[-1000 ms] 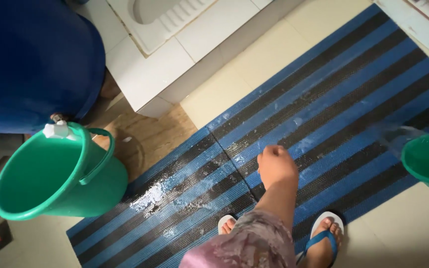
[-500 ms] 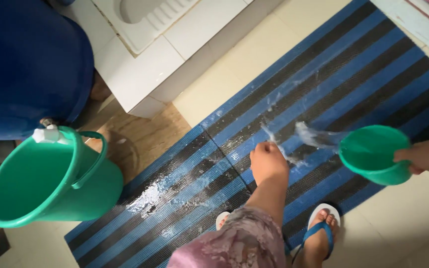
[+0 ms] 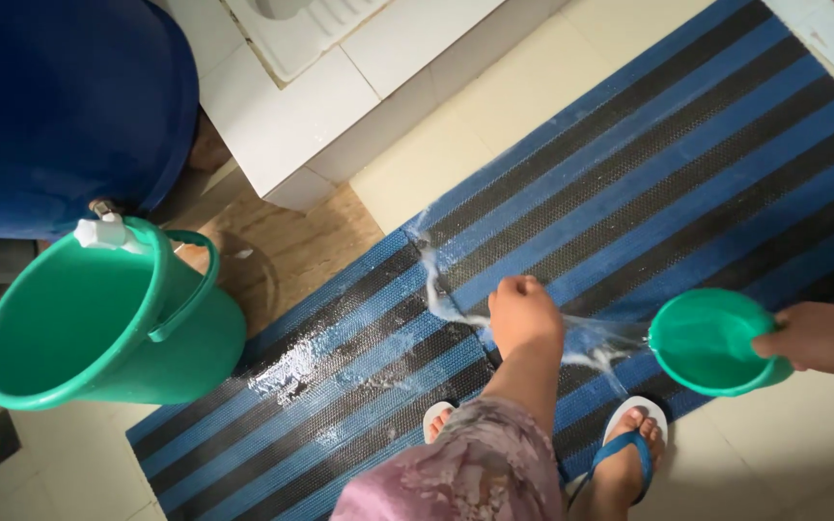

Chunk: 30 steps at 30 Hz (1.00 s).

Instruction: Pouring water from a mug and bucket to clean a bathroom floor, walls, and windowsill.

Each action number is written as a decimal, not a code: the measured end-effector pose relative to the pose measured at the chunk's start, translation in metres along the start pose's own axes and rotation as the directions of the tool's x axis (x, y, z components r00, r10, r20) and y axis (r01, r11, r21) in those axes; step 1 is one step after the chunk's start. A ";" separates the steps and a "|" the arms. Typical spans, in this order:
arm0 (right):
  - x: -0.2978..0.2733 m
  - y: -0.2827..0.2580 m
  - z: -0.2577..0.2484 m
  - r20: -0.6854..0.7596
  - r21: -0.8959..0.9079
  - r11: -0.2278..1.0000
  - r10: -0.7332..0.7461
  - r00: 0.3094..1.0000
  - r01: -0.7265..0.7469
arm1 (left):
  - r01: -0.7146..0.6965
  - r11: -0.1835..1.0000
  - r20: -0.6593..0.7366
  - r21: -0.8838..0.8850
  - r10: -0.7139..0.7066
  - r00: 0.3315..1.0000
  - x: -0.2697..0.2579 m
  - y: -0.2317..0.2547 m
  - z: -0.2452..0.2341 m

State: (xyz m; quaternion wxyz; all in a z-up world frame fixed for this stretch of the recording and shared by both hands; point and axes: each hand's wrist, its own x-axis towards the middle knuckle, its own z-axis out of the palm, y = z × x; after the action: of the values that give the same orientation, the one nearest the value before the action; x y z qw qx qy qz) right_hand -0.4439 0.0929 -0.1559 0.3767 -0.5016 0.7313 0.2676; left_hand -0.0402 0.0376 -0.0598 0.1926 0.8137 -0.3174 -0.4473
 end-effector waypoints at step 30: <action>-0.032 -0.187 -0.119 -0.229 -0.383 0.924 -0.104 0.968 0.009 | 0.042 0.998 -0.047 -0.036 -0.043 0.998 0.021 -0.019 -0.031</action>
State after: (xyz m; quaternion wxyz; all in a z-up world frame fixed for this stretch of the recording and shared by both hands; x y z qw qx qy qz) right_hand -0.2961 -0.0480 -0.0642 0.1872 -0.6150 0.6919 0.3286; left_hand 0.0016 0.0377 -0.0676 0.2046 0.8272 -0.2875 -0.4372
